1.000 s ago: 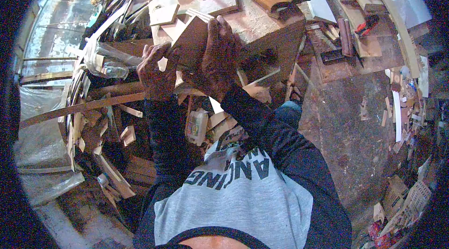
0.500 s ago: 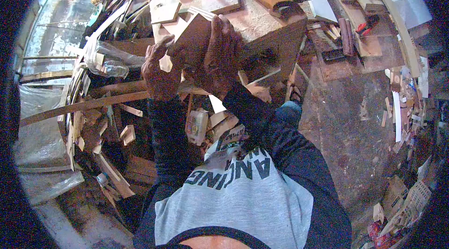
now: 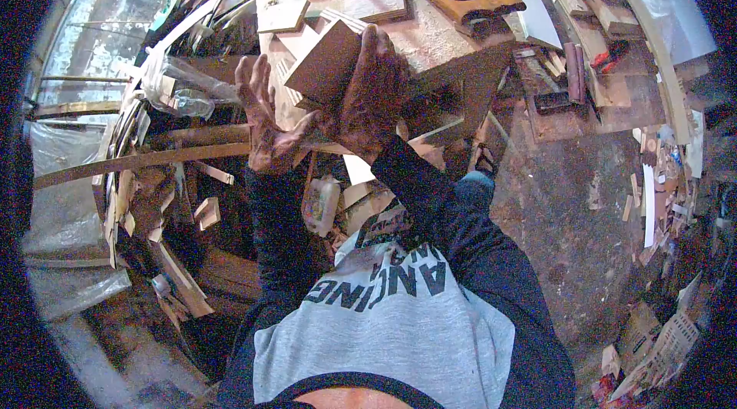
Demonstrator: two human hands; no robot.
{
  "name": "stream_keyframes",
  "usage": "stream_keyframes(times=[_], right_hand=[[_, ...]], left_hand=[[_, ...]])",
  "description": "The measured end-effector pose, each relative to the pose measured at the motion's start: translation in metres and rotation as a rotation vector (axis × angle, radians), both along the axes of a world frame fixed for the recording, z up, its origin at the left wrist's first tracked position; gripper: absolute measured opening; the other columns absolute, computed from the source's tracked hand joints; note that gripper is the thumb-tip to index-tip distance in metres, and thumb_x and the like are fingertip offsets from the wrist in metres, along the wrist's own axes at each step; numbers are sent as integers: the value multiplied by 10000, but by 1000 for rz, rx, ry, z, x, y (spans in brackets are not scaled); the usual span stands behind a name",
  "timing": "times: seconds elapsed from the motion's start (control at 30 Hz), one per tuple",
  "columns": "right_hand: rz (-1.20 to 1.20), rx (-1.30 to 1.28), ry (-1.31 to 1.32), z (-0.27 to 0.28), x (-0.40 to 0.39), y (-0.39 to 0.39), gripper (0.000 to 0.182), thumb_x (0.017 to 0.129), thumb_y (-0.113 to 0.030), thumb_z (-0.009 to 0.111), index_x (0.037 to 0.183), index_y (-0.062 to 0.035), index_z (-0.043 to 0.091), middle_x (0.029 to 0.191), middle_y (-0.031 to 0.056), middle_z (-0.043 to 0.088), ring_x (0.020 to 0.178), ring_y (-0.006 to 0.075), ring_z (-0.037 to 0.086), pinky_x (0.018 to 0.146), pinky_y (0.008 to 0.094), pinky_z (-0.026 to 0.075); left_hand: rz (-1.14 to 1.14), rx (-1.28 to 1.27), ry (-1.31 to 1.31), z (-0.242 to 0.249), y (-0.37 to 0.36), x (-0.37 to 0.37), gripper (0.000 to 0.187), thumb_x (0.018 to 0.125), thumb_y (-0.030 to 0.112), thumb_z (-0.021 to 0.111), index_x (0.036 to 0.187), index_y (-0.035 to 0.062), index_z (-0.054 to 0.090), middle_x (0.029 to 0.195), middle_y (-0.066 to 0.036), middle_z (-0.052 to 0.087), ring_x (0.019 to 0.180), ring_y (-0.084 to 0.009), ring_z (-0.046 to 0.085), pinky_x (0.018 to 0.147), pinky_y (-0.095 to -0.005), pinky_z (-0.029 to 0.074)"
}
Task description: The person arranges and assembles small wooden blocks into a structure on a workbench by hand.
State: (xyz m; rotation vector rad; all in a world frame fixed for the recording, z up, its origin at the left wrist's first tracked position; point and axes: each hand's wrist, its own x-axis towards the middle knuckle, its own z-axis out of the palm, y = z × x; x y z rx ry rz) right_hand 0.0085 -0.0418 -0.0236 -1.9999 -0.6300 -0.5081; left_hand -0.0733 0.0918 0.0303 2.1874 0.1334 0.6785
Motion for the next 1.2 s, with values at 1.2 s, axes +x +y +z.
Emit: stream_keyframes(times=[1.2], right_hand=[[248, 39, 26, 5, 3, -25, 1356, 620, -431, 877, 1518, 60, -12, 1553, 328, 140, 1440, 475, 184, 1178, 547, 129]], left_hand=[[-48, -428, 226, -26, 17, 10, 1184, 685, 35, 786, 1498, 183, -61, 1384, -216, 448, 1267, -319, 495, 1069, -437, 413]])
